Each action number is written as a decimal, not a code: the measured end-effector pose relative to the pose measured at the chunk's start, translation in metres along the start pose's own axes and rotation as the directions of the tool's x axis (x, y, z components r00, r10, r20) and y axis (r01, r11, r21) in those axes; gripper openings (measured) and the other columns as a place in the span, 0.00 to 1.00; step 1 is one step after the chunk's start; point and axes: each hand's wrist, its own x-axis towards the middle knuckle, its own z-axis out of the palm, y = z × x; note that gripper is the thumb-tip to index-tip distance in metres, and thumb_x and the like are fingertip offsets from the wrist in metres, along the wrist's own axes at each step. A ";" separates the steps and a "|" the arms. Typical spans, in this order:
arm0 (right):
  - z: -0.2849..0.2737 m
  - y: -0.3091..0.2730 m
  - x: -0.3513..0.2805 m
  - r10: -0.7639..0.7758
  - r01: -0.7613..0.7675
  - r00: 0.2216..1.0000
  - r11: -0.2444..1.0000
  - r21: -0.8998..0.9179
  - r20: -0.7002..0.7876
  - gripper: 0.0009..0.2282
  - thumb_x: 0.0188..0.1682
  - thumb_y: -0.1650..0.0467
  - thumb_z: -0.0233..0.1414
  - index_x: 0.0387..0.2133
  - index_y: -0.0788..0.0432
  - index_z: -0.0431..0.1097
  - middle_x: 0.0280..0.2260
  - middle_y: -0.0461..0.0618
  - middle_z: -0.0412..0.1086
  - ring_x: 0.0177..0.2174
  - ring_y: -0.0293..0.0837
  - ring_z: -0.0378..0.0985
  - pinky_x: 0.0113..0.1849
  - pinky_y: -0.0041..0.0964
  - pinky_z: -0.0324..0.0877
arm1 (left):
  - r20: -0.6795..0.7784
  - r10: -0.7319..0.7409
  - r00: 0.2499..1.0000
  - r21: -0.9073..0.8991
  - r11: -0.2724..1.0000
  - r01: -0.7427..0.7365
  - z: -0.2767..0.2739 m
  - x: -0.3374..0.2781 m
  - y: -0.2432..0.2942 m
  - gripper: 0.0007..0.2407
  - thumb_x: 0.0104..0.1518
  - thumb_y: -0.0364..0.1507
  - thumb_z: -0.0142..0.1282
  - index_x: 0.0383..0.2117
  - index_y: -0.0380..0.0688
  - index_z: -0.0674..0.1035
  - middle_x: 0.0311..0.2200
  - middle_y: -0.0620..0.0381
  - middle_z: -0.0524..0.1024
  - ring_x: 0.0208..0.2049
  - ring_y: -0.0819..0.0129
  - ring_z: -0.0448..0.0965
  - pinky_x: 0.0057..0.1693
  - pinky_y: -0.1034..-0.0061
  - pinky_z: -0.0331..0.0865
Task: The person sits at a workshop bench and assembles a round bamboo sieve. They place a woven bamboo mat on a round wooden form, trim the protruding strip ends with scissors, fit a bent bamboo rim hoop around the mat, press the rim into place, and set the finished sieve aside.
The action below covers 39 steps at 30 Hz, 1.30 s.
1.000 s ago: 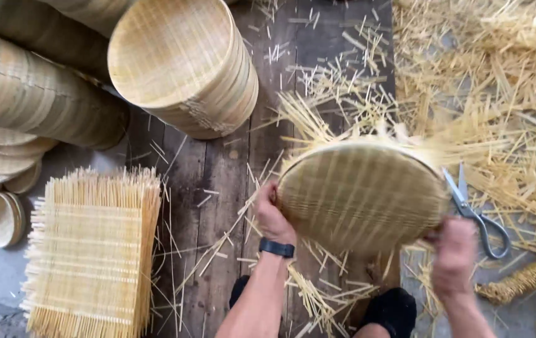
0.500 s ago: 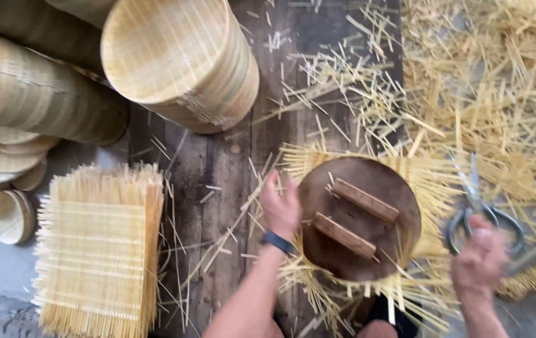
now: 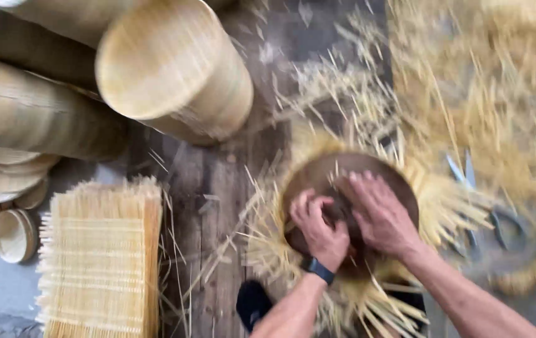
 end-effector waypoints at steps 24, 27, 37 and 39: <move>0.024 0.189 -0.194 0.826 -0.848 0.516 0.529 -0.003 -0.225 0.30 0.39 0.67 0.66 0.55 0.66 0.65 0.43 0.65 0.73 0.45 0.63 0.76 0.47 0.53 0.71 | 0.439 0.274 0.856 -0.096 0.961 -0.258 0.057 -0.009 0.004 0.49 0.50 0.35 0.67 0.69 0.27 0.39 0.71 0.29 0.36 0.73 0.38 0.34 0.73 0.52 0.34; 0.018 0.195 -0.185 0.923 -0.923 0.384 0.383 -0.034 -0.033 0.32 0.36 0.67 0.65 0.55 0.64 0.63 0.42 0.66 0.74 0.44 0.63 0.78 0.47 0.52 0.72 | 0.556 0.341 0.758 -0.043 0.923 -0.383 0.063 -0.008 -0.006 0.47 0.50 0.26 0.57 0.70 0.29 0.32 0.74 0.30 0.32 0.76 0.36 0.34 0.76 0.54 0.34; -0.024 0.086 -0.193 0.808 -0.846 0.386 0.118 0.519 0.445 0.24 0.37 0.67 0.66 0.44 0.68 0.68 0.37 0.60 0.74 0.36 0.54 0.79 0.39 0.51 0.74 | 0.464 0.243 0.852 -0.089 0.970 -0.228 0.058 -0.019 -0.020 0.39 0.55 0.28 0.58 0.71 0.38 0.45 0.72 0.38 0.49 0.74 0.44 0.43 0.74 0.52 0.36; -0.039 0.078 -0.182 0.879 -0.923 0.311 0.187 0.337 0.362 0.24 0.39 0.62 0.66 0.42 0.67 0.69 0.35 0.61 0.74 0.36 0.56 0.79 0.40 0.52 0.74 | 0.455 0.264 0.850 -0.079 0.963 -0.257 0.061 -0.014 -0.015 0.39 0.55 0.28 0.57 0.71 0.38 0.45 0.72 0.38 0.50 0.74 0.44 0.43 0.74 0.51 0.35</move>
